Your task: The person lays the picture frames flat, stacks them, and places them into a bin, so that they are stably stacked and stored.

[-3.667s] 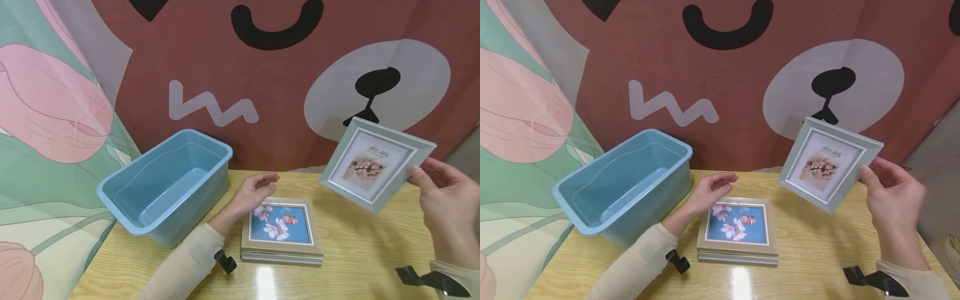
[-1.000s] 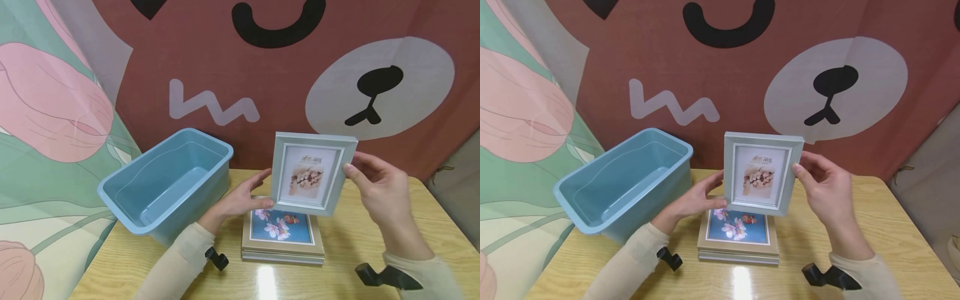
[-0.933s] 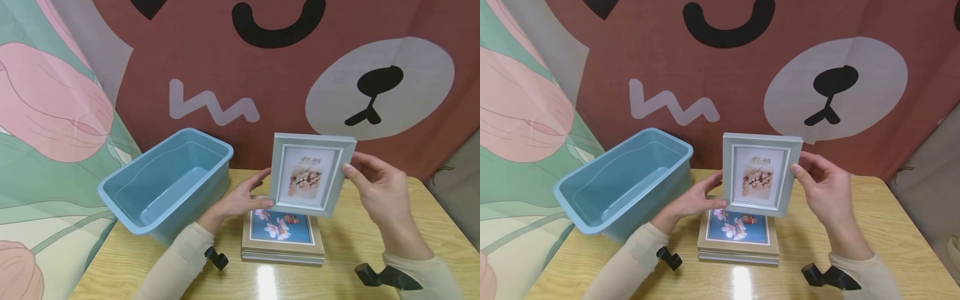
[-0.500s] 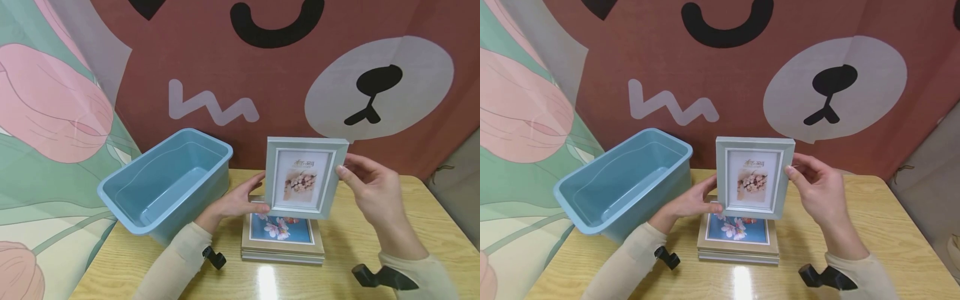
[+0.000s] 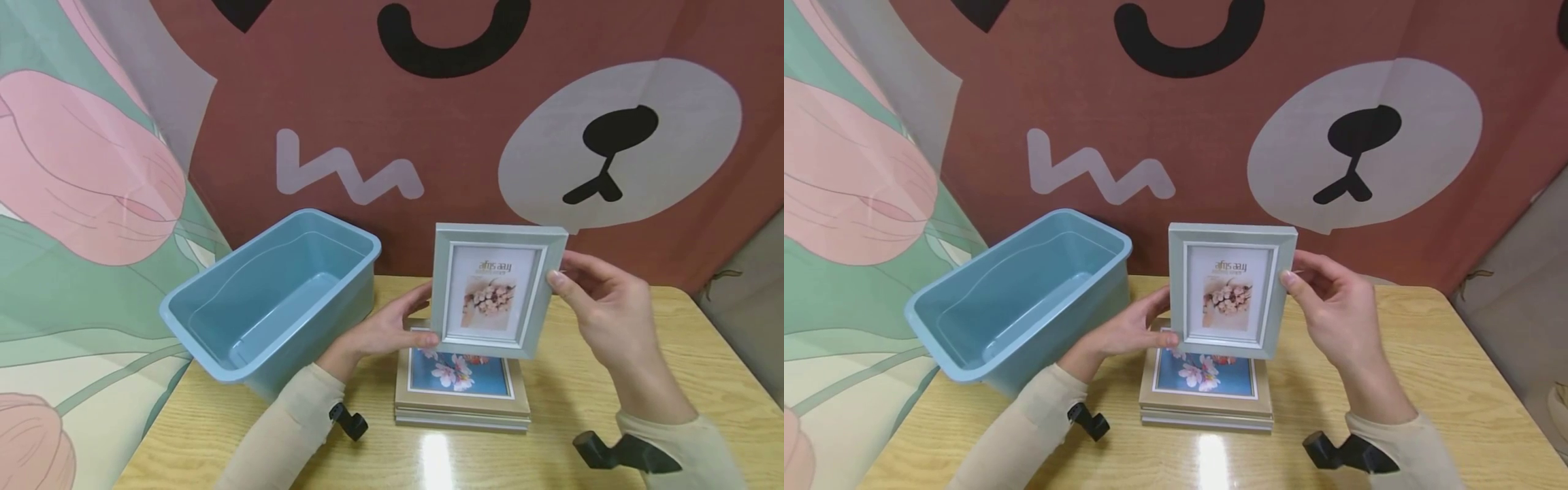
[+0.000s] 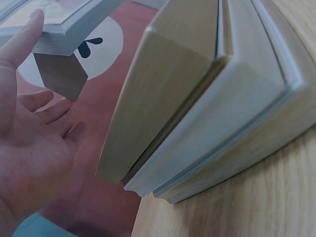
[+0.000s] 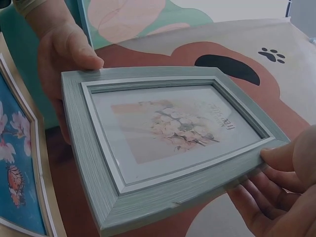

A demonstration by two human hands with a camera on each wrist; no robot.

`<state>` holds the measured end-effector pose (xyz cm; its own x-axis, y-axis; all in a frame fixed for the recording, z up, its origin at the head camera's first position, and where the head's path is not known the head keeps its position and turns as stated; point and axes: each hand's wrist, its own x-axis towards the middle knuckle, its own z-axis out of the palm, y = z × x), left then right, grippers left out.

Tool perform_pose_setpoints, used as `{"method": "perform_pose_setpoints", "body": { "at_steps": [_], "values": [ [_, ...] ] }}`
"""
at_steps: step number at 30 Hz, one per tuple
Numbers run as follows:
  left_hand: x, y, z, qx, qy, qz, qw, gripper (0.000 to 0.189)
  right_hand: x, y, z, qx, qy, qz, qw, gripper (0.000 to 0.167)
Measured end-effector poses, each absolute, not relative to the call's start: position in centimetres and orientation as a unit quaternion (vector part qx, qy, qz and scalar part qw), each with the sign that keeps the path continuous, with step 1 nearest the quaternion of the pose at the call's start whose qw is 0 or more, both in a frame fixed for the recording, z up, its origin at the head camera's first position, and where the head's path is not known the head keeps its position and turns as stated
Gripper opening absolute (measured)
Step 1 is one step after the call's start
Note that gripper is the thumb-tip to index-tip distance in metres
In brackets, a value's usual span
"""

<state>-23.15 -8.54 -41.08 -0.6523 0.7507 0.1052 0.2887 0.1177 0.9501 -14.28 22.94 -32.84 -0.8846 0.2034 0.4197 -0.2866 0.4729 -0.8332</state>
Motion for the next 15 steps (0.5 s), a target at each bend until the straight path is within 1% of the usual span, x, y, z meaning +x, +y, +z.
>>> {"method": "perform_pose_setpoints", "body": {
  "at_steps": [15],
  "values": [
    [-23.06, -9.04, -41.17, 0.349, 0.728, 0.558, 0.193, 0.112, -14.06, 23.02, -32.63, 0.016, -0.828, 0.503, 0.246, 0.038]
  ]
}}
